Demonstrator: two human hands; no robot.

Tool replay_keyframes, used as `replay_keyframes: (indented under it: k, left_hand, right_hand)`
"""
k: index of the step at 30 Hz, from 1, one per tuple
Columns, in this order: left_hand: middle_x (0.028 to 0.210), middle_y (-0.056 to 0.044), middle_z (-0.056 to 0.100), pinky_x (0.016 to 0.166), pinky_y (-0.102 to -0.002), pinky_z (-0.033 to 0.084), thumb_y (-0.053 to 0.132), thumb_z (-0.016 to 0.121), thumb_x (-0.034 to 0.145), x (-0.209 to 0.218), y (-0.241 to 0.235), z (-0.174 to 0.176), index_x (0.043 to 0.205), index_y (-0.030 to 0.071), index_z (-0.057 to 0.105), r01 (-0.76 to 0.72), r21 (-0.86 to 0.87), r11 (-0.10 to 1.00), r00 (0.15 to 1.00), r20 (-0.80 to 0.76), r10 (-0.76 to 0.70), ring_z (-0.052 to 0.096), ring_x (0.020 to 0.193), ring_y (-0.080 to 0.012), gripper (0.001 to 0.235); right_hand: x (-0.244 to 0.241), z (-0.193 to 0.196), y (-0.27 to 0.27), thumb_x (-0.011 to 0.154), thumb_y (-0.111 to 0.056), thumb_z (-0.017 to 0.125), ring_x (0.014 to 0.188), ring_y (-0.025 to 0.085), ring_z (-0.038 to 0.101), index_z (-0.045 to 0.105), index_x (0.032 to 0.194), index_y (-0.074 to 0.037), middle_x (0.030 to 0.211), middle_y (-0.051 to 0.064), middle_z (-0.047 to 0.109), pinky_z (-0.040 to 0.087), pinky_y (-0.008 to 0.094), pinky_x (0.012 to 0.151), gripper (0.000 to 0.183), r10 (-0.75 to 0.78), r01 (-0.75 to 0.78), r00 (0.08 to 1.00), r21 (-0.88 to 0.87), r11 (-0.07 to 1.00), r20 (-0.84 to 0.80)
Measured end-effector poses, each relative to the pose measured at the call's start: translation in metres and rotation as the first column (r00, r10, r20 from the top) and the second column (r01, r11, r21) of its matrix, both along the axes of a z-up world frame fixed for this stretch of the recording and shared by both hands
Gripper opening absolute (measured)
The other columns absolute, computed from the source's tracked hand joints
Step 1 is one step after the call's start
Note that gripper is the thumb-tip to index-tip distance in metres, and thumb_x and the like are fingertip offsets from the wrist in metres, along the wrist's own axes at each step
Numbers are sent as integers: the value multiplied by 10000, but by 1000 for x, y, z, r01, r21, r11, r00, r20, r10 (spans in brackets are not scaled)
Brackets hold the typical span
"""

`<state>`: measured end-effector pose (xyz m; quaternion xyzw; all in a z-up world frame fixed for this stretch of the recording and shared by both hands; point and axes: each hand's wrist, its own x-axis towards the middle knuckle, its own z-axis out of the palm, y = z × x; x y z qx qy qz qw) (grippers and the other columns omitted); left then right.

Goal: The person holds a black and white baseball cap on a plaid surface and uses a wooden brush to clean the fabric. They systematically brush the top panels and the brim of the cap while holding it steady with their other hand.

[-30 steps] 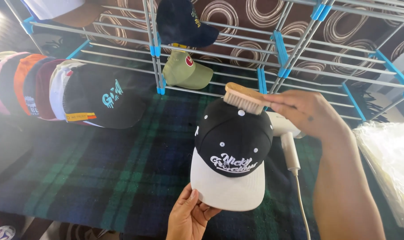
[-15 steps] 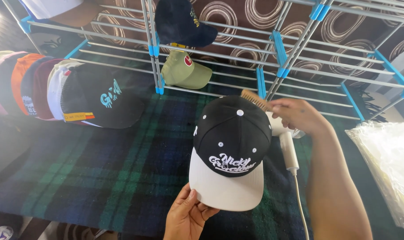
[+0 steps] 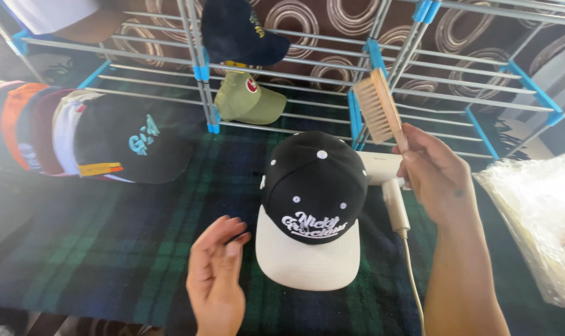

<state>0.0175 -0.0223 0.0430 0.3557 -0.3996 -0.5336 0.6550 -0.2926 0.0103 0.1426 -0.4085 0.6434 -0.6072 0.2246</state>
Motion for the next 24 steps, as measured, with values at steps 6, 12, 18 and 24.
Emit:
replay_keyframes:
  k: [6, 12, 18, 24]
  left_hand:
    - [1530, -203, 509, 1115, -408, 530, 231, 606, 1021, -36, 2, 77, 1563, 58, 307, 458, -459, 761, 888, 198, -415, 575, 1380, -309, 643]
    - [1482, -210, 458, 925, -334, 584, 63, 531, 1019, -56, -28, 95, 1607, 98, 194, 467, -360, 808, 862, -21, -507, 679, 1083, -258, 680]
    - [944, -45, 638, 778, -350, 500, 156, 475, 1023, -36, -110, 156, 1368, 194, 483, 560, -183, 808, 639, 717, -280, 634, 777, -188, 347]
    - [1129, -97, 752, 806, -421, 481, 147, 546, 989, -74, -150, 162, 1372, 142, 646, 861, -146, 487, 167, 986, 0, 670, 1009, -312, 396]
  right_hand:
    - [115, -15, 12, 791, -343, 829, 788, 151, 659, 713, 1148, -283, 923, -34, 708, 487, 339, 765, 381, -282, 336, 749, -22, 941, -600]
    - [149, -39, 5, 972, -26, 679, 1186, 351, 691, 593, 1316, 36, 1311, 207, 662, 579, 436, 1043, 360, -285, -283, 554, -499, 819, -782]
    - [138, -39, 41, 975, -206, 652, 1303, 422, 596, 684, 1256, -64, 1431, 163, 601, 484, 558, 1091, 316, 103, -435, 481, -135, 890, -871]
    - [104, -58, 69, 923, -132, 654, 1234, 336, 650, 744, 1099, -55, 1258, 133, 719, 541, 470, 1045, 211, -74, -126, 674, -213, 969, -735]
